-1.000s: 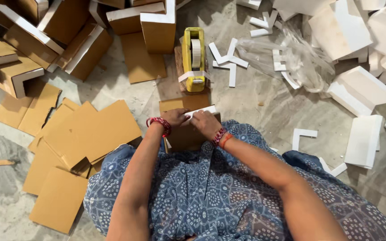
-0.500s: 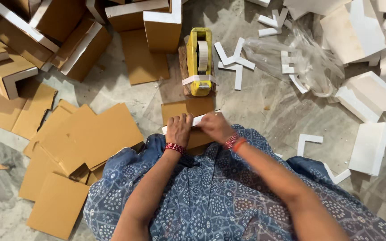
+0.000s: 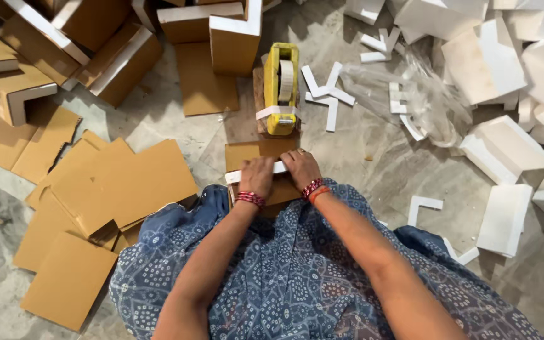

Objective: The person sits on the floor and assembles small cardboard boxes by inserting white foam corner pieces into the box flaps. They use a handheld tape dispenser to secure the foam pieces in place. The person repeatedly picks up flat cardboard sheets and foam pieces, inserts the foam, and tapes them down.

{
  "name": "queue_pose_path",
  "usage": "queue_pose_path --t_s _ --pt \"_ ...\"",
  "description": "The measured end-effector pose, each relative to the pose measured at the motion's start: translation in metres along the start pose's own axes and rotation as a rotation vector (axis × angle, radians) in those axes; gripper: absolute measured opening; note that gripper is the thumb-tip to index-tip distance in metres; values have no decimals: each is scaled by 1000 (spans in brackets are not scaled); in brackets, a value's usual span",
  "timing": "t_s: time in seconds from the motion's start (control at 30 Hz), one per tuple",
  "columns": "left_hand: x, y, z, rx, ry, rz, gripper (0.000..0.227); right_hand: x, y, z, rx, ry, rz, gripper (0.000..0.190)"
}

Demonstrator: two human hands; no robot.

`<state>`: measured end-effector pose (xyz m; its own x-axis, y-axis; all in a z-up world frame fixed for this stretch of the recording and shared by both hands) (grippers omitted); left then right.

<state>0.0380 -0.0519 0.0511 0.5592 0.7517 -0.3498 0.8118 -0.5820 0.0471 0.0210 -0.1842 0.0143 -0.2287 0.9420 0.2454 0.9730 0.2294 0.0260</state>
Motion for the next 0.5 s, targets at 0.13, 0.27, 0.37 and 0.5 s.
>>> queue_pose_path --t_s 0.13,0.27,0.37,0.5 --pt "-4 8 0 -20 -162 90 34 0 8 -13 31 200 -35 62" --pt "-1 4 -4 11 -177 89 29 -50 -5 -18 81 858 68 111" --pt "-7 11 -2 78 -44 70 18 -65 -36 2 -46 1060 216 123" --pt "-10 10 -4 98 -34 73 24 -37 -42 42 -144 909 428 122"
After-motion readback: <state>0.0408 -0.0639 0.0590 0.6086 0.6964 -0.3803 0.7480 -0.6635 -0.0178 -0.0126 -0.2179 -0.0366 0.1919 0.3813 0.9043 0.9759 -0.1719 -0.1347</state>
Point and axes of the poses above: each hand's wrist, its own y-axis towards the middle knuckle, its own z-axis out of the palm, x = y × z, the point moved 8 cm from there along y, towards the middle knuckle, and after that the axes turned 7 degrees about x, right-handed, at the moved point
